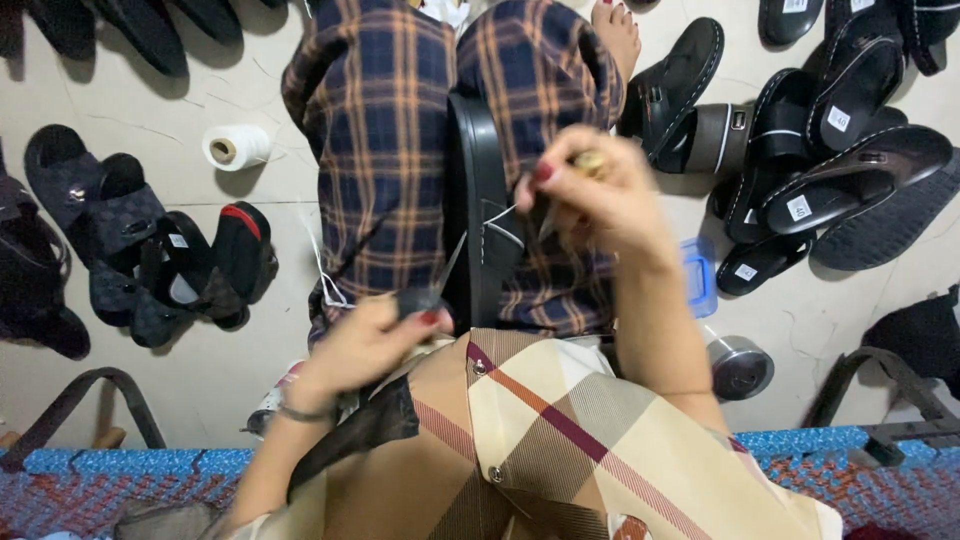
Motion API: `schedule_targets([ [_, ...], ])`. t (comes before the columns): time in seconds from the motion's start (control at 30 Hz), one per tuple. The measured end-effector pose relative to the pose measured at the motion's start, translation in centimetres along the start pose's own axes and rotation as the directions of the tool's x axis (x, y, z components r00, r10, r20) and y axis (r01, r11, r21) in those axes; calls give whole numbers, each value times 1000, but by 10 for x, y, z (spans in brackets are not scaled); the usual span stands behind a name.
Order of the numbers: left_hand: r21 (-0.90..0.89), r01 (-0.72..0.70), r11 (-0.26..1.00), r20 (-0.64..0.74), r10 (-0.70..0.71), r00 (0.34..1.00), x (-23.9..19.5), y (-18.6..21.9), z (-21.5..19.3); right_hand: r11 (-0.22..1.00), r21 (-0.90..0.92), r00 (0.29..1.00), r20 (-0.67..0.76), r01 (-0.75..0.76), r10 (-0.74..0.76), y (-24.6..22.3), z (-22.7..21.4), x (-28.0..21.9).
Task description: The person sits on the floor and sews a black sandal using a needle and white thread. They repeatedly push the needle through the sandal strap and pull the thread tight to secure the stitching. The person also picks up and handles other sandals from the surrounding floor area.
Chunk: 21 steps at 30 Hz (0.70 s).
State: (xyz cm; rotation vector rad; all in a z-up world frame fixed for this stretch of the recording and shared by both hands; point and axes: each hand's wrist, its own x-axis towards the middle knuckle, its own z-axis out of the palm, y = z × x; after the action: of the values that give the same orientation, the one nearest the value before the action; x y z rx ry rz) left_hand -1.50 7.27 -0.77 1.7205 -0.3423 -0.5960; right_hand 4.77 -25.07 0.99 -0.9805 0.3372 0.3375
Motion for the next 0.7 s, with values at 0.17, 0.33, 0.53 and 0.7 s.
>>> schedule_targets([
  [0.17, 788, 600, 137, -544, -298, 784, -33, -66, -106, 89, -781, 786, 612, 618, -91, -71, -15, -14],
  [0.33, 657, 225, 720, -246, -78, 966, 67, 68, -50, -369, -709, 793, 588, 600, 161, -41, -12, -30],
  [0.53, 772, -165, 613, 126, 106, 986, 98, 51, -20, -398, -694, 791, 590, 599, 162, -43, -11, -22],
  [0.7, 772, -229, 593, 125, 212, 969, 103, 50, -18, -414, -648, 755, 632, 639, 175, -51, -9, -14],
])
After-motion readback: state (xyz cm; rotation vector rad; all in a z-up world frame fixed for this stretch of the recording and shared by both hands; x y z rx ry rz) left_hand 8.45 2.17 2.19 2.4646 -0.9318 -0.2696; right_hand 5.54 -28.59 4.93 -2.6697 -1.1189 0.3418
